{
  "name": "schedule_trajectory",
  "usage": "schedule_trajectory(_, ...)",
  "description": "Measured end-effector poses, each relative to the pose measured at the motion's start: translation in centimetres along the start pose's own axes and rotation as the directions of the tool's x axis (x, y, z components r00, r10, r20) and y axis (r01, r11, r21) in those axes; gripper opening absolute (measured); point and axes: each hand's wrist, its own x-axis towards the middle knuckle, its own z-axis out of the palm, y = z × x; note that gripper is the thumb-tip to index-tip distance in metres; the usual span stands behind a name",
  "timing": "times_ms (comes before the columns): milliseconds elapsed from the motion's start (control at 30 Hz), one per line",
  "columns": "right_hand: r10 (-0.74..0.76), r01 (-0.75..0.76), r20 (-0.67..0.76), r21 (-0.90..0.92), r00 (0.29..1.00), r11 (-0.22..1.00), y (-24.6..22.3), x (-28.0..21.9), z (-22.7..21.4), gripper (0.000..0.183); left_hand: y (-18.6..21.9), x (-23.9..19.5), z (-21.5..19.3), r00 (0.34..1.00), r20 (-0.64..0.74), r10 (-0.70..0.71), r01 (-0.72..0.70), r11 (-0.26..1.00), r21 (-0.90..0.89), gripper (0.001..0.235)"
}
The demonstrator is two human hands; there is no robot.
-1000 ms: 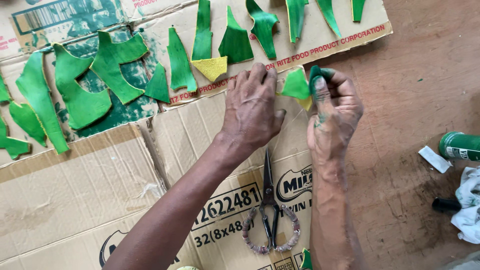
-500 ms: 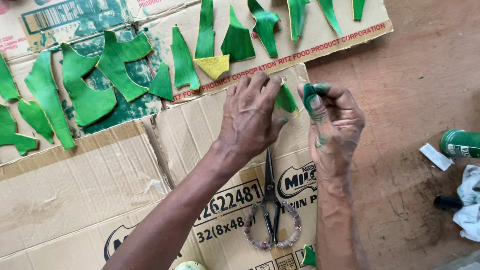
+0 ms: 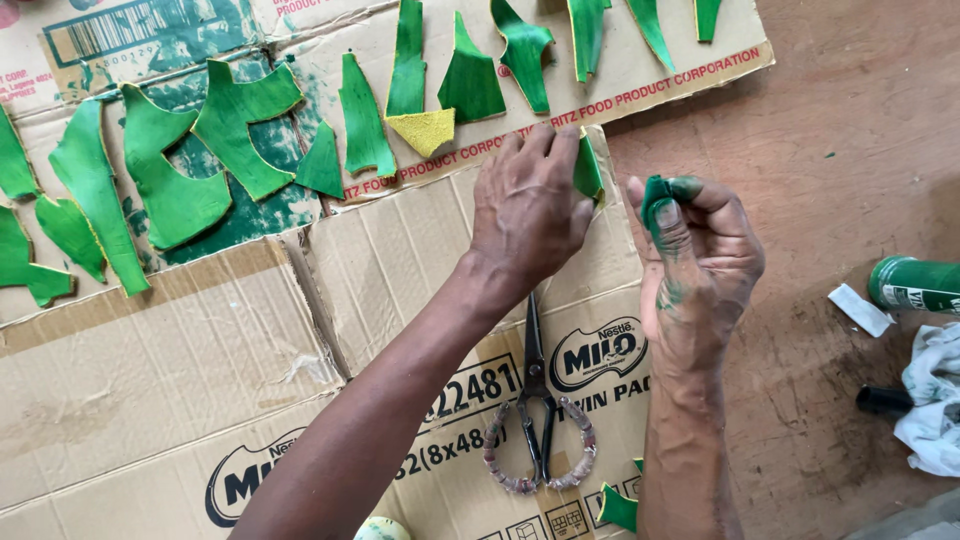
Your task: The person repeatedly picks yellow foam cutouts from a pile, applies green paint to one side using a small brush, and places the painted pieces on a cardboard surface to dry. The process is repeated for multiple pieces throughout the clip.
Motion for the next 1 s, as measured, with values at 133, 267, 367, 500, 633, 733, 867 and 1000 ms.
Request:
schedule_trajectory(133, 0.026, -0.025, -0.002, 0.023, 1.0, 0.999, -0.2, -0.3, 0.0, 0.014, -0.1, 0.0, -0.1, 0.999, 0.036, -0.038, 0.039, 0.999, -0.025, 0.075)
schedule_trajectory(267, 0.001, -0.001, 0.009, -0.005, 1.0, 1.0, -0.6, -0.4, 0.4, 0.014, 0.0, -0.6, -0.9, 0.998, -0.061, 0.012, -0.012, 1.0, 0.014, 0.083)
schedule_trajectory(367, -0.002, 0.002, 0.01, 0.005, 1.0, 1.0, -1.4, -1.4, 0.9, 0.014, 0.5, -1.8, -2.7, 0.999, 0.023, -0.031, 0.031, 1.0, 0.0, 0.078)
schedule_trajectory(500, -0.034, 0.035, 0.025, -0.037, 0.999, 0.999, -3.3, -4.1, 2.9, 0.01, 1.8, -5.2, -7.1, 0.999, -0.005, 0.053, -0.053, 0.998, -0.045, 0.066)
schedule_trajectory(633, -0.064, 0.065, 0.005, -0.088, 0.998, 0.994, -6.3, -8.8, 6.2, 0.009, 3.5, -9.7, -12.2, 0.993, -0.004, 0.116, -0.116, 0.984, -0.138, 0.06)
schedule_trajectory(733, -0.069, 0.069, 0.002, -0.105, 0.998, 0.992, -7.9, -13.2, 9.3, 0.009, 3.8, -14.5, -16.2, 0.993, -0.029, 0.115, -0.118, 0.978, -0.174, 0.057)
schedule_trajectory(867, -0.044, 0.057, 0.08, -0.176, 0.996, 0.983, -8.1, -20.0, 13.4, 0.009, 2.5, -22.3, -20.8, 0.997, -0.046, 0.067, -0.077, 0.966, -0.248, 0.055)
schedule_trajectory(1000, -0.005, 0.051, 0.187, -0.241, 0.982, 0.969, -6.0, -26.7, 17.8, 0.013, -0.1, -30.7, -24.4, 0.997, -0.075, -0.028, 0.003, 0.95, -0.314, 0.048)
